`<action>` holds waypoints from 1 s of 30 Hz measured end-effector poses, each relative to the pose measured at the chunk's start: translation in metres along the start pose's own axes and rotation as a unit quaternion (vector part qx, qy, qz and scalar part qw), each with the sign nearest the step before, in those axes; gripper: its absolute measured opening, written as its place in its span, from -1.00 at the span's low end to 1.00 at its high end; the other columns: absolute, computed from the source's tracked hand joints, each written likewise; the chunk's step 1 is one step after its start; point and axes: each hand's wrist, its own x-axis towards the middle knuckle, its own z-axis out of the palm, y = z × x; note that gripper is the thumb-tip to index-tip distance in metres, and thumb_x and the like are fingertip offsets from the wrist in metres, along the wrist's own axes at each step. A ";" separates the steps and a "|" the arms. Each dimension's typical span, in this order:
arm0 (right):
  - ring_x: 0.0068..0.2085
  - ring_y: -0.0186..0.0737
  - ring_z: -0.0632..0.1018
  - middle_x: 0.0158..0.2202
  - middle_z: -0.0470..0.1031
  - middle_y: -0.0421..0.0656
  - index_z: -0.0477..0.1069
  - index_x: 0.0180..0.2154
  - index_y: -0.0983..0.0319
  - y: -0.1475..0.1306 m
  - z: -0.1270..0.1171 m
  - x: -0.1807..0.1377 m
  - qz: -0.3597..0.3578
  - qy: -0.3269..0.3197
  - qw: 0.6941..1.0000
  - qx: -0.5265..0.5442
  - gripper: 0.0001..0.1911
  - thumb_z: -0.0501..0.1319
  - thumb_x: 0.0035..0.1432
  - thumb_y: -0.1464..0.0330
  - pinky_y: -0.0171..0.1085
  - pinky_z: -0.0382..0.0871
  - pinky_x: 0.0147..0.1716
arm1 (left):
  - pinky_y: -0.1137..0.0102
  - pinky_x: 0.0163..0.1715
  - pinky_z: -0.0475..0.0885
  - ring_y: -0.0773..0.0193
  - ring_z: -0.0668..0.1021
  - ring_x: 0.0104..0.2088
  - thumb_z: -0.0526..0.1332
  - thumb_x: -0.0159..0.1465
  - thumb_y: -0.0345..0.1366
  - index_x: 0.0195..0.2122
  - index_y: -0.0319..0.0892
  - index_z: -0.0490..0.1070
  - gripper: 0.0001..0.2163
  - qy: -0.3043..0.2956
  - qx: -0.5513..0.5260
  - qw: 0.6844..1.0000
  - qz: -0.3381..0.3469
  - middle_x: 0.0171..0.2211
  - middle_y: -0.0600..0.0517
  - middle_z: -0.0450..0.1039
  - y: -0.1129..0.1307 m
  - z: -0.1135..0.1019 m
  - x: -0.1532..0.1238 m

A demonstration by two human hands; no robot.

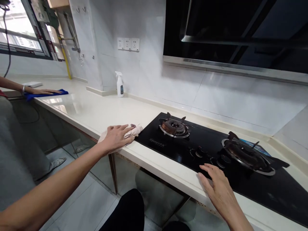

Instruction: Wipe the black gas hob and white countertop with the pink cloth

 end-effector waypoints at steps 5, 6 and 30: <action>0.11 0.08 0.52 0.08 0.55 -0.09 0.54 0.00 0.02 -0.006 0.007 0.017 -0.031 0.008 0.999 -0.028 -0.51 0.03 0.32 -0.08 0.11 0.40 0.09 | -0.25 0.19 0.05 -0.34 0.32 0.29 0.02 0.37 0.24 0.40 0.23 0.21 -0.39 -0.064 0.000 0.998 -0.016 0.41 -0.13 0.22 0.012 -0.002 0.021; 0.11 0.11 0.51 0.08 0.55 -0.07 0.54 0.00 0.04 -0.007 0.011 0.018 -0.039 0.019 0.998 -0.047 -0.50 0.02 0.31 -0.08 0.13 0.39 0.09 | -0.26 0.19 0.04 -0.35 0.31 0.29 0.01 0.38 0.24 0.40 0.22 0.20 -0.39 -0.061 -0.001 0.998 -0.019 0.41 -0.13 0.21 0.012 0.001 0.026; 0.26 0.29 0.32 0.30 0.28 0.01 0.51 0.13 0.01 -0.009 0.024 0.017 0.029 0.009 0.991 -0.134 -0.38 -0.05 0.29 -0.11 0.33 0.25 0.14 | -0.08 0.18 0.18 -0.20 0.41 0.22 -0.07 0.42 0.20 0.24 0.00 0.41 -0.43 -0.070 0.017 0.997 -0.035 0.28 -0.16 0.40 0.026 -0.003 0.012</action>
